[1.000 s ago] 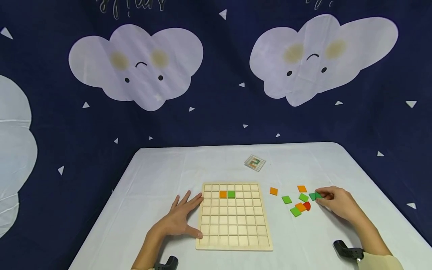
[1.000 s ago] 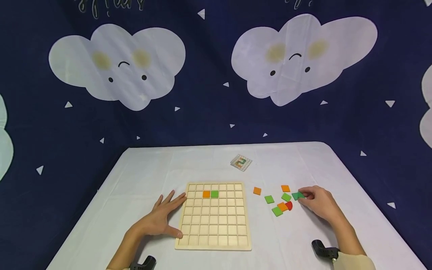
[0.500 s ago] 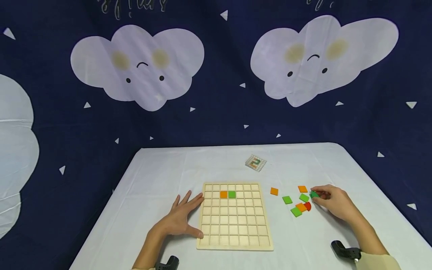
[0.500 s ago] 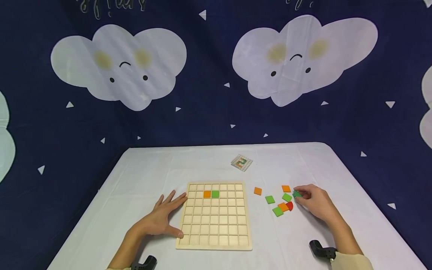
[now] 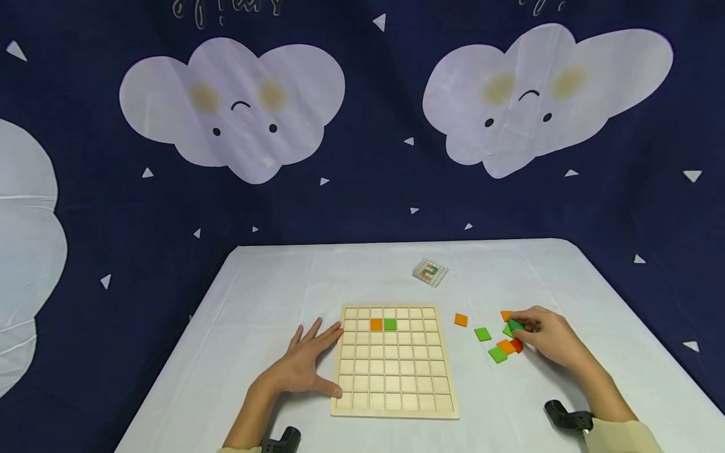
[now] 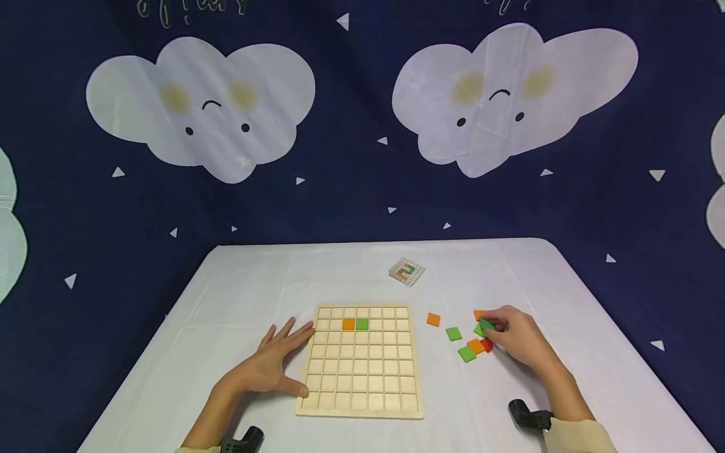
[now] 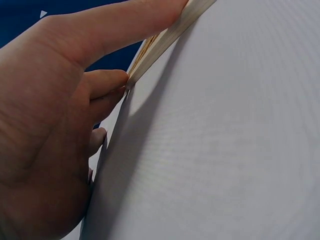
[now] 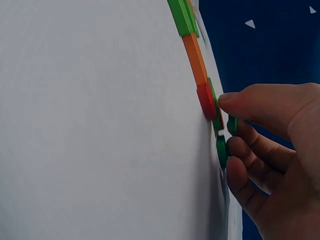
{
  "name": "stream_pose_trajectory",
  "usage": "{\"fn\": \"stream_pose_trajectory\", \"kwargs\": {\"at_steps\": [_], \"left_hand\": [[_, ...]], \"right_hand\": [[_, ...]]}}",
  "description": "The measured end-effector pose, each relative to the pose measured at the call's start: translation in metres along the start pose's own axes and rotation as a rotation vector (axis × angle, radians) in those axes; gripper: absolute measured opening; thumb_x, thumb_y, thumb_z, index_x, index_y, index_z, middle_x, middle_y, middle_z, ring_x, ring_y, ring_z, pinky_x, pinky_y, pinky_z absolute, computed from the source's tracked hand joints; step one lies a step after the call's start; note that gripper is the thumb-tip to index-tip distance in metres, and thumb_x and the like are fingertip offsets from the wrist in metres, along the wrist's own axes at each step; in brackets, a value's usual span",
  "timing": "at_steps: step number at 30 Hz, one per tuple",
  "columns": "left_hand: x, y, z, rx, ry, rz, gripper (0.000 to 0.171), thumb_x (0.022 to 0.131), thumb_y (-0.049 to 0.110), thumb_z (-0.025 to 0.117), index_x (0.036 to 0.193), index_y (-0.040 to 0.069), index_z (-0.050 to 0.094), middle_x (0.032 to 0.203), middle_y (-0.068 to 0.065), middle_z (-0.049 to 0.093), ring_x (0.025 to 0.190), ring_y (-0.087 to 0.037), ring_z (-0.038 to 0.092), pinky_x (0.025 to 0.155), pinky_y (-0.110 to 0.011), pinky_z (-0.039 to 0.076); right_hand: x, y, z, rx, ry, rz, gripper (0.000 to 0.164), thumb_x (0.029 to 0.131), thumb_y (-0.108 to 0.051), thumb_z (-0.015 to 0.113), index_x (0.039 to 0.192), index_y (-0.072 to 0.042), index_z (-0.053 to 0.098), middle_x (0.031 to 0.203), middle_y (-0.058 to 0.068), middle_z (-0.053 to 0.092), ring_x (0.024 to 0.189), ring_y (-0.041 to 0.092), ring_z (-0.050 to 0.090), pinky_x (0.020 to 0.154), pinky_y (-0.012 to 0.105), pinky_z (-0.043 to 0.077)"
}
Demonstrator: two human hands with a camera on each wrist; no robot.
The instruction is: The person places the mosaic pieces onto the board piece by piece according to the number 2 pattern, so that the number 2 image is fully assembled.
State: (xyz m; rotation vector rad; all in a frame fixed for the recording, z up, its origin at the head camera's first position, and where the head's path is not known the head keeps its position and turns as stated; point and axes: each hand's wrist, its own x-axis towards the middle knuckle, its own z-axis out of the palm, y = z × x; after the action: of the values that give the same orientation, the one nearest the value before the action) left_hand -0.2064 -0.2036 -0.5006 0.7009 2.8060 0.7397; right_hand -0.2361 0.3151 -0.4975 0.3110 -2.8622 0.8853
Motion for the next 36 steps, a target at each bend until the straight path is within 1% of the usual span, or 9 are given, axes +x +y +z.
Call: {"fn": "stream_pose_trajectory", "kwargs": {"at_steps": [5, 11, 20, 26, 29, 36], "left_hand": [[0.0, 0.0, 0.0, -0.003, 0.001, -0.002, 0.125, 0.048, 0.077, 0.076, 0.151, 0.019, 0.034, 0.156, 0.007, 0.023, 0.145, -0.028, 0.003, 0.112, -0.057, -0.006], [0.0, -0.002, 0.001, -0.002, 0.003, 0.009, 0.126, 0.048, 0.077, 0.076, 0.151, 0.019, 0.034, 0.156, 0.007, 0.023, 0.145, -0.029, 0.003, 0.111, -0.057, -0.006], [0.0, -0.001, 0.001, 0.002, 0.003, 0.0, 0.126, 0.047, 0.078, 0.075, 0.151, 0.019, 0.034, 0.156, 0.007, 0.024, 0.145, -0.029, 0.004, 0.112, -0.057, -0.006], [0.001, 0.0, 0.001, 0.005, -0.001, -0.005, 0.126, 0.047, 0.078, 0.075, 0.151, 0.019, 0.034, 0.156, 0.008, 0.023, 0.145, -0.029, 0.004, 0.112, -0.057, -0.006], [0.001, -0.001, 0.001, -0.002, 0.0, -0.002, 0.125, 0.047, 0.077, 0.076, 0.151, 0.019, 0.035, 0.156, 0.008, 0.023, 0.145, -0.029, 0.004, 0.112, -0.056, -0.006], [0.001, -0.002, 0.003, 0.005, -0.005, 0.003, 0.125, 0.048, 0.079, 0.074, 0.151, 0.02, 0.034, 0.157, 0.008, 0.023, 0.145, -0.029, 0.004, 0.112, -0.057, -0.005]], "right_hand": [[0.005, -0.007, 0.004, 0.003, -0.007, -0.018, 0.034, 0.08, -0.012, 0.077, 0.114, -0.009, 0.071, 0.092, -0.001, 0.063, 0.079, 0.016, 0.053, 0.063, 0.028, 0.045], [0.009, -0.012, 0.009, 0.011, -0.003, -0.034, 0.031, 0.08, -0.01, 0.077, 0.111, -0.009, 0.072, 0.094, -0.001, 0.063, 0.081, 0.017, 0.053, 0.066, 0.03, 0.046], [0.012, -0.014, 0.012, 0.014, -0.002, -0.061, 0.031, 0.08, -0.008, 0.076, 0.111, -0.011, 0.072, 0.089, -0.002, 0.061, 0.077, 0.018, 0.051, 0.06, 0.027, 0.044], [0.014, -0.015, 0.015, 0.015, -0.01, -0.064, 0.031, 0.081, -0.01, 0.076, 0.112, -0.012, 0.072, 0.088, -0.003, 0.06, 0.077, 0.018, 0.05, 0.06, 0.026, 0.044], [0.016, -0.018, 0.016, 0.028, -0.007, -0.066, 0.031, 0.081, -0.01, 0.076, 0.111, -0.011, 0.072, 0.087, -0.004, 0.06, 0.076, 0.018, 0.05, 0.059, 0.026, 0.044], [0.019, -0.026, 0.022, 0.056, -0.034, -0.093, 0.029, 0.082, -0.014, 0.076, 0.111, -0.013, 0.073, 0.086, -0.006, 0.058, 0.074, 0.014, 0.049, 0.058, 0.025, 0.042]]}}
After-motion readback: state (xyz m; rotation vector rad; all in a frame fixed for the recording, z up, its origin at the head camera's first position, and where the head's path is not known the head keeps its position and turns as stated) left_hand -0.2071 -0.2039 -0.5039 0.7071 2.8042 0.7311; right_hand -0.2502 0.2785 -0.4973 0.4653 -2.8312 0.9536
